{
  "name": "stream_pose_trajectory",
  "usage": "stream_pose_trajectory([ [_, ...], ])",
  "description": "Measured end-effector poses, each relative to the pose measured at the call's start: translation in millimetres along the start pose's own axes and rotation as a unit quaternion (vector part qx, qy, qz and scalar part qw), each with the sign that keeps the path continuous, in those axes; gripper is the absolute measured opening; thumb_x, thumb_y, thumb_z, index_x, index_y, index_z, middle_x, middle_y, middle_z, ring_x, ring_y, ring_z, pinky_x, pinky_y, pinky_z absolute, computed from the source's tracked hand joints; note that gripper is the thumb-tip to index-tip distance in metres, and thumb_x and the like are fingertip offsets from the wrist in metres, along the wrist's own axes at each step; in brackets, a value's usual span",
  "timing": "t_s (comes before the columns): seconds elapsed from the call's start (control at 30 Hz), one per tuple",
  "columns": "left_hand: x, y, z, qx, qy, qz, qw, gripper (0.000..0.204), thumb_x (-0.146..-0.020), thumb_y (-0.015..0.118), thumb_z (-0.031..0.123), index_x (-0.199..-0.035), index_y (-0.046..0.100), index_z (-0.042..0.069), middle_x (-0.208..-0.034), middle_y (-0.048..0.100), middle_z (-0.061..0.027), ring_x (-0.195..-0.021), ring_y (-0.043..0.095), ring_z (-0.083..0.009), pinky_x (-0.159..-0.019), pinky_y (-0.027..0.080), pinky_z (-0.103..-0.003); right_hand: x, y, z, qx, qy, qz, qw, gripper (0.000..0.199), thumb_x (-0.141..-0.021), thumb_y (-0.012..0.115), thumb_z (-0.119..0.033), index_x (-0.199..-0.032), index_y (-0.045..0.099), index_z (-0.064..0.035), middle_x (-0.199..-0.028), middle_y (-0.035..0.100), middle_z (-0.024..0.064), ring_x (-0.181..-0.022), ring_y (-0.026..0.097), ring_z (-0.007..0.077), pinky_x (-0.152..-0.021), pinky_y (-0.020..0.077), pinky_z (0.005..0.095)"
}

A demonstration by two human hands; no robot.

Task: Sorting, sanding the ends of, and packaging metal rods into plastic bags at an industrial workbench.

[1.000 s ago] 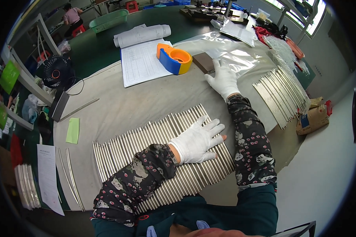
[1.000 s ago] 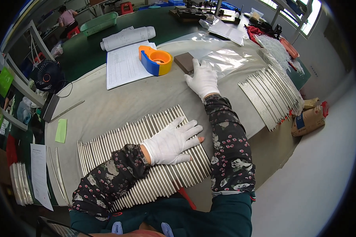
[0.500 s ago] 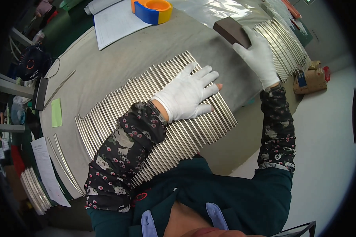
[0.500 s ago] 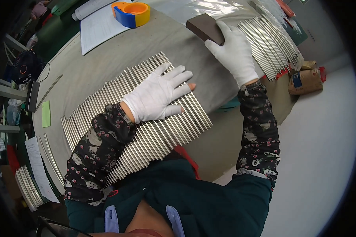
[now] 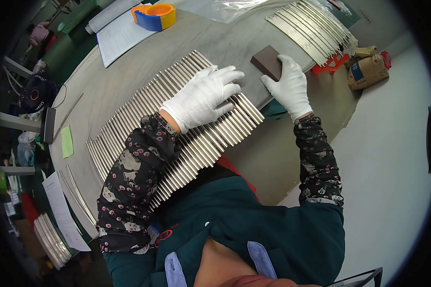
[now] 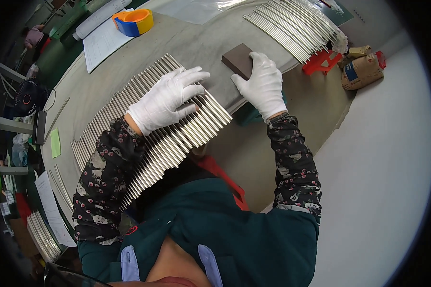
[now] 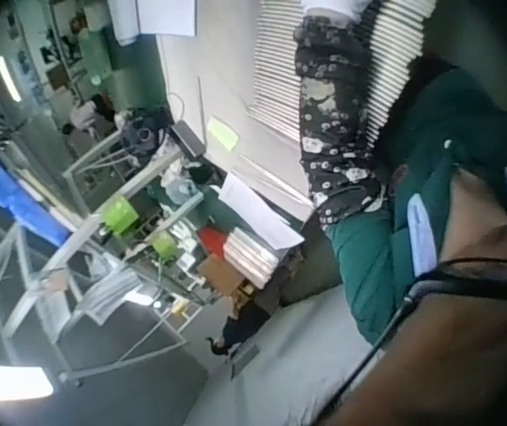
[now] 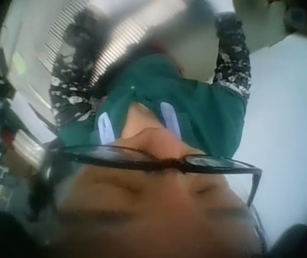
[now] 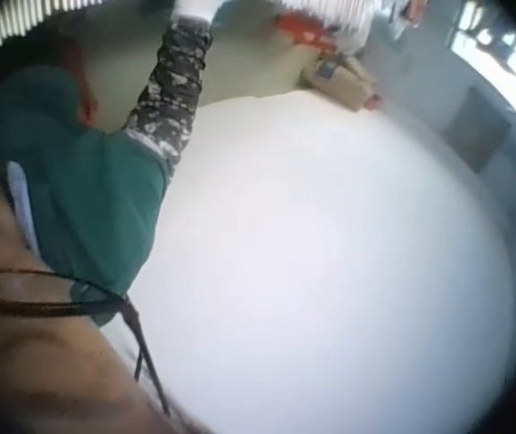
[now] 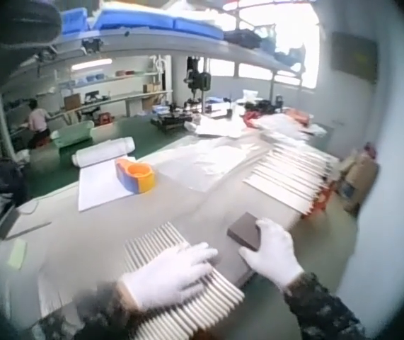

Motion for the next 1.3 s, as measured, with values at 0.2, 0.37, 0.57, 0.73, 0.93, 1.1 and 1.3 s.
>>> stream_pose_trajectory([
  [0.2,-15.2,7.9,7.8,0.053,0.000,0.012,0.999,0.018,-0.072,0.079,0.012,-0.086,0.069,0.009,-0.096,0.063,-0.0067,-0.094,0.061,-0.0284,-0.083,0.050,-0.040,-2.1,3.3,-0.6,0.032,-0.023,0.015,0.999,0.070,-0.075,0.079,-0.040,-0.126,0.055,0.0011,-0.119,0.061,0.0155,-0.107,0.060,0.0321,-0.092,0.0505,0.0424],
  [0.37,-14.3,3.7,7.8,0.058,-0.012,-0.036,0.998,0.017,-0.074,0.080,0.017,-0.088,0.071,0.012,-0.099,0.063,-0.0065,-0.096,0.059,-0.0278,-0.086,0.049,-0.039,0.1,5.1,-0.8,0.034,-0.028,0.021,0.999,0.069,-0.075,0.079,-0.039,-0.126,0.055,0.0010,-0.119,0.060,0.0153,-0.107,0.060,0.0327,-0.092,0.0504,0.0430],
  [0.57,-33.1,-6.2,11.1,0.026,-0.066,-0.169,0.983,0.019,-0.074,0.081,0.022,-0.091,0.074,0.016,-0.106,0.061,-0.0062,-0.104,0.055,-0.0272,-0.092,0.046,-0.039,2.9,2.9,-1.3,0.032,-0.026,0.026,0.999,0.069,-0.076,0.078,-0.039,-0.126,0.054,0.0013,-0.120,0.060,0.0157,-0.107,0.059,0.0328,-0.092,0.0501,0.0434],
  [0.73,-39.8,-13.1,15.9,0.006,-0.058,-0.227,0.972,0.019,-0.073,0.081,0.022,-0.091,0.075,0.017,-0.107,0.059,-0.0053,-0.107,0.054,-0.0275,-0.094,0.044,-0.040,4.7,3.3,-2.0,0.029,-0.021,0.025,0.999,0.069,-0.075,0.078,-0.039,-0.126,0.054,0.0015,-0.120,0.060,0.0161,-0.107,0.059,0.0329,-0.092,0.0499,0.0437],
  [0.93,-32.8,-9.2,9.2,0.019,-0.006,-0.138,0.990,0.017,-0.074,0.079,0.019,-0.086,0.070,0.011,-0.102,0.060,-0.0062,-0.100,0.056,-0.0289,-0.085,0.048,-0.040,9.7,5.8,-4.6,0.025,-0.019,0.028,0.999,0.069,-0.075,0.078,-0.039,-0.126,0.054,0.0009,-0.119,0.059,0.0162,-0.107,0.059,0.0330,-0.091,0.0494,0.0445],
  [1.1,-42.4,6.1,-7.1,0.127,-0.088,-0.077,0.985,0.019,-0.081,0.076,0.016,-0.092,0.063,0.007,-0.093,0.064,-0.0118,-0.091,0.061,-0.0327,-0.078,0.050,-0.042,10.6,5.9,-5.9,0.035,-0.027,0.032,0.999,0.070,-0.074,0.080,-0.038,-0.126,0.054,0.0010,-0.119,0.059,0.0160,-0.105,0.059,0.0334,-0.090,0.0496,0.0444],
  [1.3,-38.3,30.6,-8.4,0.103,-0.044,0.002,0.994,0.014,-0.083,0.072,0.019,-0.092,0.068,0.009,-0.084,0.068,-0.0103,-0.083,0.065,-0.0313,-0.075,0.050,-0.042,15.3,-5.2,7.8,-0.037,-0.101,0.053,0.993,0.058,-0.077,0.079,-0.030,-0.126,0.059,-0.0039,-0.115,0.060,0.0201,-0.103,0.060,0.0370,-0.091,0.0497,0.0443],
])
Point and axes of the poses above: each hand's wrist, its own x-axis away from the middle knuckle, its own y-axis out of the palm, z = x × y, the point moved 1 cm from there along -x, towards the middle knuckle
